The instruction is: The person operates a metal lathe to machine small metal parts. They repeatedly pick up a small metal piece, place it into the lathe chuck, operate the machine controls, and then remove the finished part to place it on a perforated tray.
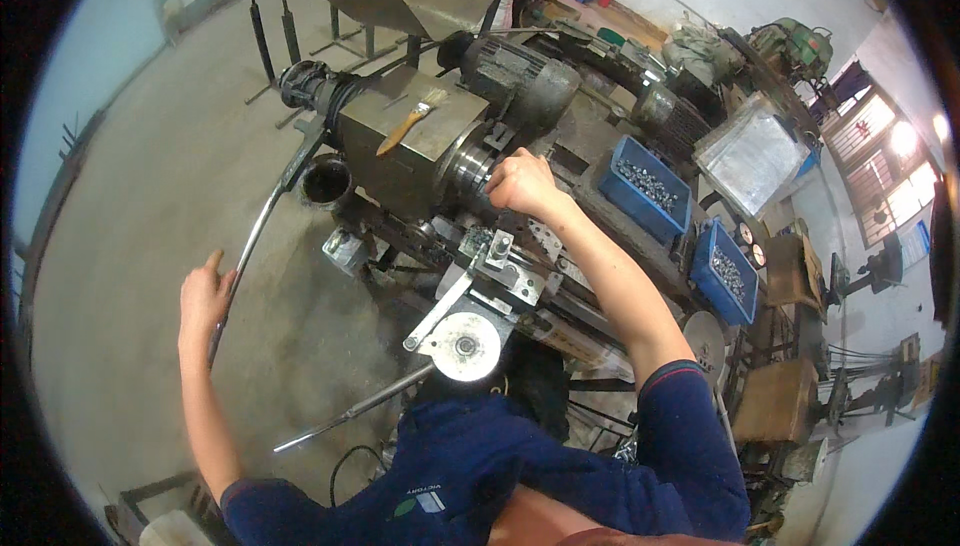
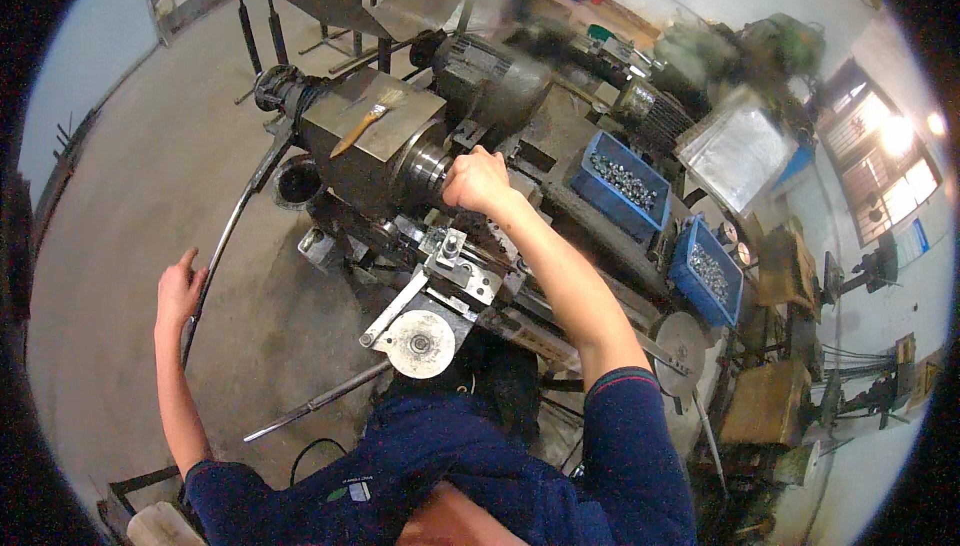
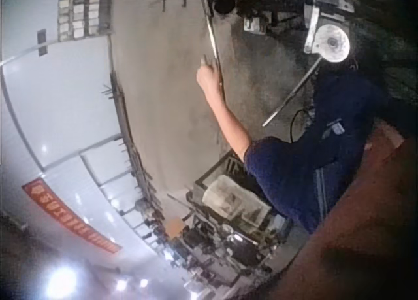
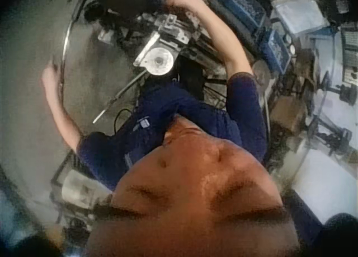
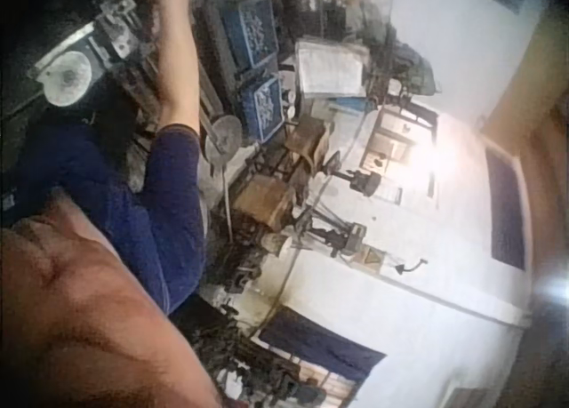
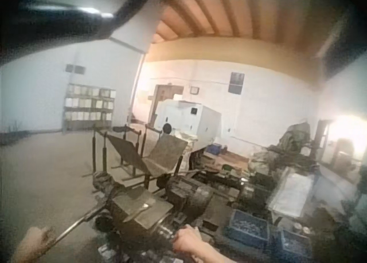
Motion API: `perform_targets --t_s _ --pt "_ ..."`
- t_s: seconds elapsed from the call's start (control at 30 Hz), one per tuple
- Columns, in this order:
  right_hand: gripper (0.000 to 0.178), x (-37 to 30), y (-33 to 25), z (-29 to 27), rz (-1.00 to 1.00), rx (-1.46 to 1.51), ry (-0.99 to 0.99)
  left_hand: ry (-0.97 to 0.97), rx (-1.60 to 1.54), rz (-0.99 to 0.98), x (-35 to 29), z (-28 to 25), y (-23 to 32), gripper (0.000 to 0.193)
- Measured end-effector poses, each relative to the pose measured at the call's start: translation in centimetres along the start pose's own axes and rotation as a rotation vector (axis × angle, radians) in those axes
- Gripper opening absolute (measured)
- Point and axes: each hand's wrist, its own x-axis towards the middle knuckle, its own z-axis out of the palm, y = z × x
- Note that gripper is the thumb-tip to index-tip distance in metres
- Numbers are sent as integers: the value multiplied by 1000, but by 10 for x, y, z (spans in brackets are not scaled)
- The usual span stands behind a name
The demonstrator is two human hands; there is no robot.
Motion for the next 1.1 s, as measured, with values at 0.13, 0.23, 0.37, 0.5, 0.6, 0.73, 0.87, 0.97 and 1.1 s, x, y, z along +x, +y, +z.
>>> perform_targets --t_s 0.13,0.23,0.37,0.5,0.6,0.73,0.87,0.97,1.1 --pt "22 4 -4 -1 -14 -11 -56 -46 -67 -122 -18 35 -15 34" --pt "29 4 -3 -5 -58 -49 -57 -1 -5 -112 -13 44 -8 33" --pt "29 10 1 -1 -58 -2 -102 1 59 -102 10 49 -12 29" --pt "26 10 -1 -2 -41 10 -92 -24 259 -77 40 49 -35 17" --pt "28 7 -5 -6 -15 26 -99 204 425 32 90 54 -118 9" --pt "26 12 -4 -2 34 16 -97 217 565 118 142 54 -168 8" --pt "27 11 -4 -3 55 0 -51 256 564 74 161 58 -169 8" --pt "27 12 -10 -10 85 52 -77 212 490 -119 153 58 -163 18" --pt "24 6 -3 -3 38 30 -47 426 31 -69 142 62 -78 31"
